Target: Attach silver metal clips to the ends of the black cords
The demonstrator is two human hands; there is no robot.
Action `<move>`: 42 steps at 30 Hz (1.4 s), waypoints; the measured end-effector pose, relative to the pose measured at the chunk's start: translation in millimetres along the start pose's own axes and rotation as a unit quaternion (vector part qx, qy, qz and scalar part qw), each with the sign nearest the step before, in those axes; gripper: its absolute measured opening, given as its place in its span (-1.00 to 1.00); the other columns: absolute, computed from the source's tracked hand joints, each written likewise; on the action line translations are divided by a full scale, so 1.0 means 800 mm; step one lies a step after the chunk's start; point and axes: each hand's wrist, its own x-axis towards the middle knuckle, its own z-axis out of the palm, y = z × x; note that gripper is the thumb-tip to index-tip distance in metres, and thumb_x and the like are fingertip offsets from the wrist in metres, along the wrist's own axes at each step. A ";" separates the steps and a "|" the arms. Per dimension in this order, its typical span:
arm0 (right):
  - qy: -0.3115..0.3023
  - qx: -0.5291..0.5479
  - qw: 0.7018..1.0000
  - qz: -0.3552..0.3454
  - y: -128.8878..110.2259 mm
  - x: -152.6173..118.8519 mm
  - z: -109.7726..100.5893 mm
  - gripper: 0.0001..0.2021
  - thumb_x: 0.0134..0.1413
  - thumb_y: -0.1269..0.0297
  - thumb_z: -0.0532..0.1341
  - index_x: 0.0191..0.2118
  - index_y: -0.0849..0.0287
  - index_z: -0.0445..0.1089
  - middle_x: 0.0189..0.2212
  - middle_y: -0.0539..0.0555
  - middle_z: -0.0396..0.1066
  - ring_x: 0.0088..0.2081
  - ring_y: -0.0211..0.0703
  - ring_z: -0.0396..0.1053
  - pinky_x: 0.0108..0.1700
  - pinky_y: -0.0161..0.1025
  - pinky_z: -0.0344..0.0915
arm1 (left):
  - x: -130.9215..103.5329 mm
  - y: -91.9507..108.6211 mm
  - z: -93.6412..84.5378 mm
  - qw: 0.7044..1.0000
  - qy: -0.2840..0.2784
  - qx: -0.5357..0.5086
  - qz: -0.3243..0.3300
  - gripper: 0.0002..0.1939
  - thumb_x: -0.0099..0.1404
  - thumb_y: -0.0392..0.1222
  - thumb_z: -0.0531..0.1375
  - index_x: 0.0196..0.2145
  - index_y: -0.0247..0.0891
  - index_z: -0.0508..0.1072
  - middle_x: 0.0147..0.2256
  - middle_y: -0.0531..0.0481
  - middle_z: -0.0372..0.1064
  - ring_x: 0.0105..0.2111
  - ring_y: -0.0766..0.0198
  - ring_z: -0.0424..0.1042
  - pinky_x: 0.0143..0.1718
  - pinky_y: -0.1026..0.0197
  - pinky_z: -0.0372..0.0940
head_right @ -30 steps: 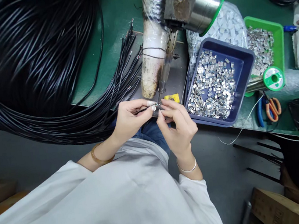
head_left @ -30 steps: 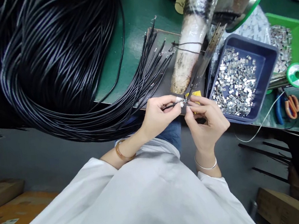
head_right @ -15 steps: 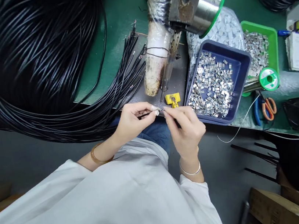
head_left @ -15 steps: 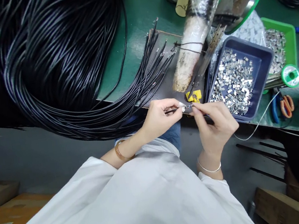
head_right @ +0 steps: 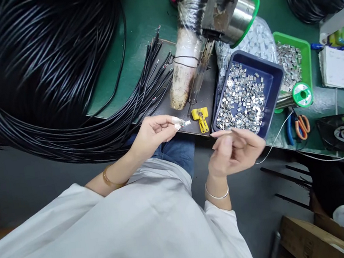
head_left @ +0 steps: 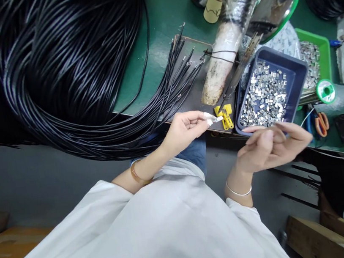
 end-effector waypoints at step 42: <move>0.127 -0.043 0.989 -0.067 0.005 0.020 -0.015 -0.97 0.10 0.26 0.24 -0.31 0.04 0.38 -0.48 -0.14 0.23 -0.73 -0.50 0.07 -0.71 -0.33 -0.01 | -0.017 0.008 0.002 0.913 -0.200 0.354 0.048 -0.86 0.22 -0.31 0.17 -0.36 -0.33 0.56 -0.66 0.16 0.22 -0.64 0.48 0.12 -0.55 0.34 0.01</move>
